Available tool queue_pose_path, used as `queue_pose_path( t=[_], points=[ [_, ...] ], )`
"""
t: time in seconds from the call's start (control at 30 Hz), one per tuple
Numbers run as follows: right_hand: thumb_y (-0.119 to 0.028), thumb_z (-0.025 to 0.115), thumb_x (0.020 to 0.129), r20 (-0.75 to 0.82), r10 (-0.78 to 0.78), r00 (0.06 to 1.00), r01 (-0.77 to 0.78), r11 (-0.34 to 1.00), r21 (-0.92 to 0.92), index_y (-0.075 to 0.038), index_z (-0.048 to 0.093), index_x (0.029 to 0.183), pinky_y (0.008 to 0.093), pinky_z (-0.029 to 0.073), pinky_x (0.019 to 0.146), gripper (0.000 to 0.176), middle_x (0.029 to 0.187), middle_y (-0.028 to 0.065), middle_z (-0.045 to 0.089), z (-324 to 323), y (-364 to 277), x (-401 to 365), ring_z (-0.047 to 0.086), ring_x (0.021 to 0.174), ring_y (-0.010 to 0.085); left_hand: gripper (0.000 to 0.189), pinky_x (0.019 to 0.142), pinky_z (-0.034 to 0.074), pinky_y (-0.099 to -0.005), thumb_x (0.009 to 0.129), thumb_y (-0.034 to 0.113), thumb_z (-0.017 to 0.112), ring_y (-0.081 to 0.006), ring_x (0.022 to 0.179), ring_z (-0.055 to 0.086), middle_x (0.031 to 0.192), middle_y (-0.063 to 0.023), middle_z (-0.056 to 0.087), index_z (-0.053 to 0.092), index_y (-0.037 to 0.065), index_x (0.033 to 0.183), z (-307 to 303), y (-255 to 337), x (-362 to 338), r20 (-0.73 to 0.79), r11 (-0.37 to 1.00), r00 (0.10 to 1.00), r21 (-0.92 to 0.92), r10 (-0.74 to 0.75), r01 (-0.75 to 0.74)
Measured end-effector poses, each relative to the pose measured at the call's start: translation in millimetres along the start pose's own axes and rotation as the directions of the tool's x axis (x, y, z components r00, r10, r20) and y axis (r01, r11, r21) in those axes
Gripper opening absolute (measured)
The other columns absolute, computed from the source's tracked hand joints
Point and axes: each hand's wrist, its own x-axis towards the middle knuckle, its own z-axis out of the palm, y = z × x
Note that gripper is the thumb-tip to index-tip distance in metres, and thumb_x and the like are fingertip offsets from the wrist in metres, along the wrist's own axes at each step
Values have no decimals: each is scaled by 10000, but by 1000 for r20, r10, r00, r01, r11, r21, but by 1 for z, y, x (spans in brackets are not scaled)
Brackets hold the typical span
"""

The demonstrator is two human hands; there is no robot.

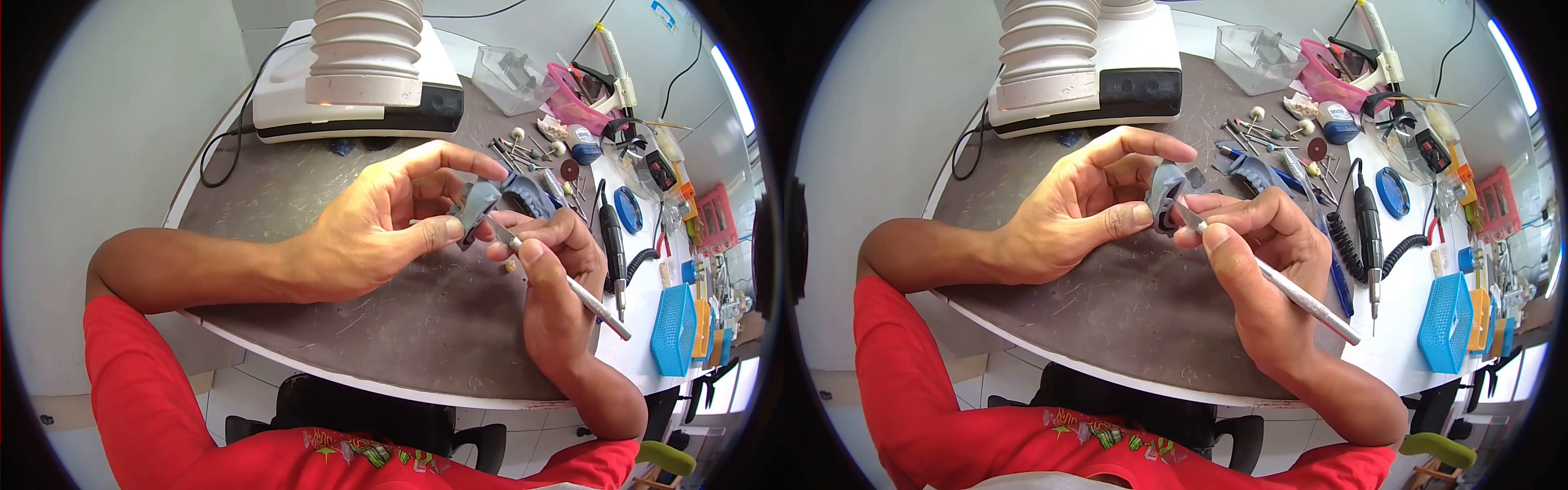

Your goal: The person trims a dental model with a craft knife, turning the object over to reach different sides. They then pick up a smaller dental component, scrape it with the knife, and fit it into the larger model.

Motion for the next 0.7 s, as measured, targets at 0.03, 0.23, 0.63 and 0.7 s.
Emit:
queue_pose_path(
  t=[0.03, 0.23, 0.63, 0.7],
  points=[
    [-30, 593, 917, -1, -3, 1000, 3, 1000, 2, 25, 569, 910, 342, 532, 911, 61, 1050, 250, 680, 0, 0, 0, 689, 972, 204, 483, 911, 452, -225, 967, 126, 629, -73, 1006, 539, 1067, 8, 546, 429, 66, 1403, 0, 1, 0, 1, 1000, 1000, 3, 0, 0],
    [-76, 619, 938, 20, -5, 1000, 4, 998, 67, 25, 576, 925, 334, 538, 892, 110, 1083, 254, 669, 0, 0, 2, 700, 948, 209, 453, 959, 460, -257, 977, 115, 616, -83, 1054, 563, 1053, -10, 598, 422, 64, 1383, 1, 2, 2, -44, 999, 999, 38, 14, -13],
    [-12, 660, 876, -24, -190, 981, 182, 964, -194, 24, 555, 986, 298, 515, 899, 157, 950, 158, 668, 2, -3, -2, 675, 967, 189, 459, 1020, 467, -318, 992, 128, 585, -140, 1139, 561, 1156, -60, 570, 367, 88, 1394, -3, 5, -1, -38, 982, 993, -151, -116, 109],
    [20, 671, 832, -2, -164, 986, 156, 942, -297, 21, 575, 970, 321, 514, 899, 168, 917, 134, 669, 2, -6, -4, 681, 968, 221, 431, 1020, 469, -320, 982, 111, 596, -145, 1146, 562, 1153, -67, 572, 389, 86, 1359, -6, 3, 0, 10, 996, 999, -83, -41, 42]
  ],
)
